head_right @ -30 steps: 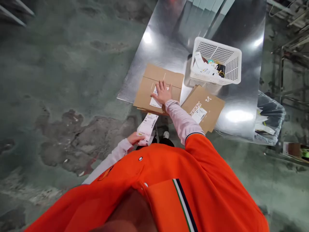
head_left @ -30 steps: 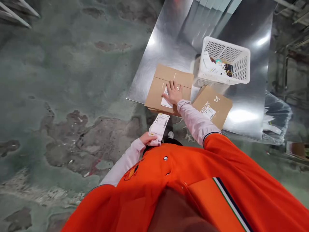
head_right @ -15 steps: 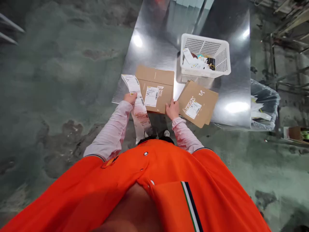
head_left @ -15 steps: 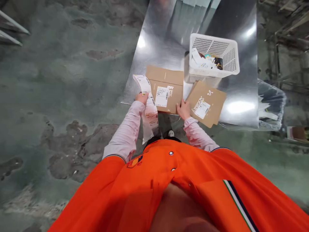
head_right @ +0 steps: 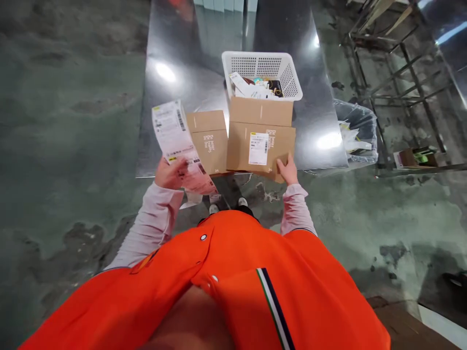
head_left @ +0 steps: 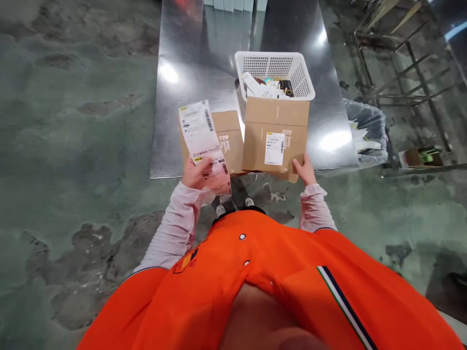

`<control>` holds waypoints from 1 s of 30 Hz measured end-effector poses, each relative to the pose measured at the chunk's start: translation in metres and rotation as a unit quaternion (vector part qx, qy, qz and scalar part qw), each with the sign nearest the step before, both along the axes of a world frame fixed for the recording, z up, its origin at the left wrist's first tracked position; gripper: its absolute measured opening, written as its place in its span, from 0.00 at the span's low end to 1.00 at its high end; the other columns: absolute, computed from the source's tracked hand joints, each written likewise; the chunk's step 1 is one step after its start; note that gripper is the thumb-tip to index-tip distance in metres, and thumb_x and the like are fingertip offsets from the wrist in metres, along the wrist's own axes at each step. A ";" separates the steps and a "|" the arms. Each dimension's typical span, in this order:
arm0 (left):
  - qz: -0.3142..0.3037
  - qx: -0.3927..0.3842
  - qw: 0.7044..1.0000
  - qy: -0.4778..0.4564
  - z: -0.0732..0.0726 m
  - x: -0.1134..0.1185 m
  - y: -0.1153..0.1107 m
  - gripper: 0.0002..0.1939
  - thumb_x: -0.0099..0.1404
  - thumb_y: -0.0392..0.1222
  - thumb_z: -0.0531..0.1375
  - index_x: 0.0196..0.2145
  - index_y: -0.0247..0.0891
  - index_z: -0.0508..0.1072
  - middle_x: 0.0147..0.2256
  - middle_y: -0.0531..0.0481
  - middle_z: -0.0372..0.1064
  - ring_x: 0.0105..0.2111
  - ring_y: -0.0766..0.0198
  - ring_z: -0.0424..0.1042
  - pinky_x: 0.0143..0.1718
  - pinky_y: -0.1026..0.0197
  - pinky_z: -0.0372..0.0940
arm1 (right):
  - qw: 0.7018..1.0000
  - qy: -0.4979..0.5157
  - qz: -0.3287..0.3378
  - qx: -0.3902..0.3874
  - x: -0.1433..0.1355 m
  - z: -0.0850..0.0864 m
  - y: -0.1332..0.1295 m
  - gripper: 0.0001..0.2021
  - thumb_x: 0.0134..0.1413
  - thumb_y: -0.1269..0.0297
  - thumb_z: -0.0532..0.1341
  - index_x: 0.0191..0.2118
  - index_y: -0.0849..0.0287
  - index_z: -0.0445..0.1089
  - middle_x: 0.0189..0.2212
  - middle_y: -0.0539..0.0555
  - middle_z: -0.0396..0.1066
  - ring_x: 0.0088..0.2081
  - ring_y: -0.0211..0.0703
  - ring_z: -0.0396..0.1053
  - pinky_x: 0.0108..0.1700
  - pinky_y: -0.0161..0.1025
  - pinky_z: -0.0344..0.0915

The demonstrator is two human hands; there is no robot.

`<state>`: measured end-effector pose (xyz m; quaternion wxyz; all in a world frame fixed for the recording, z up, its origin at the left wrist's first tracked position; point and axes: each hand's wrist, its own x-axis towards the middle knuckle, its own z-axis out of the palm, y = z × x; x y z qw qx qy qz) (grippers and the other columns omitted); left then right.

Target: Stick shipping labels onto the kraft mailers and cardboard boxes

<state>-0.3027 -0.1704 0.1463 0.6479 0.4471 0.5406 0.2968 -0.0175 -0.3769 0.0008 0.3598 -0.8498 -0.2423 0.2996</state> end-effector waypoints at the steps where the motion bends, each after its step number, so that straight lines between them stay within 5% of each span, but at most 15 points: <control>1: -0.022 0.005 1.000 0.003 0.001 -0.001 -0.009 0.30 0.39 0.51 0.77 0.40 0.39 0.76 0.39 0.47 0.79 0.37 0.56 0.78 0.38 0.57 0.74 | 1.000 -0.003 -0.004 -0.028 -0.001 0.006 0.000 0.42 0.53 0.40 0.63 0.64 0.69 0.63 0.58 0.75 0.67 0.58 0.63 0.69 0.58 0.60 0.67; 4: -0.103 -0.007 0.994 0.034 0.002 -0.006 -0.035 0.35 0.37 0.55 0.77 0.41 0.38 0.77 0.40 0.45 0.79 0.40 0.54 0.77 0.43 0.56 0.73 | 0.986 0.144 0.086 0.023 -0.041 0.031 0.026 0.43 0.45 0.43 0.70 0.61 0.66 0.66 0.54 0.70 0.72 0.52 0.60 0.73 0.56 0.58 0.70; 7: -0.212 -0.082 0.972 0.066 0.002 -0.012 -0.046 0.34 0.36 0.55 0.78 0.39 0.35 0.78 0.39 0.42 0.79 0.39 0.52 0.77 0.43 0.56 0.72 | 0.903 0.340 0.194 0.174 -0.111 0.060 0.060 0.35 0.49 0.40 0.67 0.57 0.59 0.71 0.53 0.61 0.75 0.51 0.52 0.75 0.56 0.50 0.72; 9: -0.207 -0.100 0.972 0.058 -0.001 -0.018 -0.044 0.32 0.35 0.53 0.78 0.37 0.35 0.79 0.38 0.43 0.79 0.38 0.53 0.77 0.43 0.56 0.71 | 0.882 0.368 0.203 0.214 -0.150 0.074 0.072 0.32 0.52 0.37 0.64 0.51 0.60 0.75 0.51 0.60 0.77 0.51 0.52 0.76 0.56 0.49 0.72; 11: -0.129 -0.087 0.987 0.046 -0.007 -0.025 -0.038 0.30 0.34 0.54 0.78 0.34 0.35 0.79 0.34 0.45 0.79 0.34 0.57 0.76 0.40 0.59 0.70 | 0.881 0.359 0.232 0.203 -0.169 0.082 0.076 0.32 0.50 0.37 0.66 0.48 0.62 0.76 0.47 0.61 0.79 0.48 0.53 0.77 0.54 0.49 0.73; 14: -0.036 -0.080 0.995 0.057 -0.018 -0.033 -0.036 0.28 0.34 0.57 0.77 0.27 0.34 0.77 0.25 0.50 0.75 0.26 0.64 0.71 0.32 0.61 0.67 | 0.896 0.319 0.253 0.179 -0.165 0.086 0.086 0.31 0.45 0.41 0.71 0.48 0.61 0.77 0.43 0.59 0.80 0.44 0.51 0.77 0.50 0.46 0.74; 17: 0.002 -0.055 0.994 0.089 -0.028 -0.033 -0.044 0.26 0.36 0.58 0.76 0.21 0.34 0.73 0.21 0.52 0.70 0.23 0.68 0.66 0.28 0.64 0.62 | 0.914 0.246 0.276 0.170 -0.148 0.089 0.111 0.20 0.51 0.47 0.69 0.40 0.59 0.80 0.36 0.56 0.80 0.38 0.47 0.77 0.45 0.42 0.73; 20: 0.071 -0.009 0.990 0.120 -0.035 -0.027 -0.053 0.28 0.44 0.56 0.74 0.15 0.37 0.62 0.16 0.57 0.60 0.20 0.72 0.58 0.24 0.66 0.55 | 0.903 0.206 0.351 0.140 -0.143 0.089 0.134 0.16 0.52 0.50 0.69 0.33 0.60 0.80 0.29 0.55 0.79 0.32 0.44 0.75 0.38 0.39 0.70; 24: 0.146 0.024 0.979 0.138 -0.046 -0.023 -0.056 0.32 0.51 0.51 0.73 0.15 0.39 0.52 0.15 0.60 0.51 0.19 0.73 0.53 0.23 0.67 0.52 | 0.878 0.245 0.402 0.087 -0.153 0.078 0.147 0.17 0.49 0.51 0.71 0.35 0.63 0.80 0.28 0.54 0.78 0.30 0.41 0.73 0.32 0.35 0.66; 27: 0.151 0.004 0.983 0.105 -0.055 -0.029 -0.052 0.26 0.49 0.50 0.73 0.16 0.38 0.59 0.17 0.59 0.57 0.20 0.72 0.57 0.24 0.66 0.56 | 0.879 0.206 0.416 0.107 -0.156 0.065 0.157 0.15 0.51 0.53 0.70 0.33 0.62 0.80 0.29 0.53 0.76 0.31 0.40 0.71 0.34 0.36 0.66; 30: 0.077 -0.097 0.992 0.038 -0.064 -0.040 -0.050 0.21 0.39 0.45 0.77 0.27 0.35 0.74 0.26 0.53 0.73 0.27 0.65 0.70 0.32 0.63 0.65 | 0.893 0.128 0.405 0.146 -0.151 0.049 0.182 0.10 0.52 0.58 0.69 0.30 0.60 0.79 0.32 0.54 0.75 0.36 0.42 0.71 0.44 0.40 0.69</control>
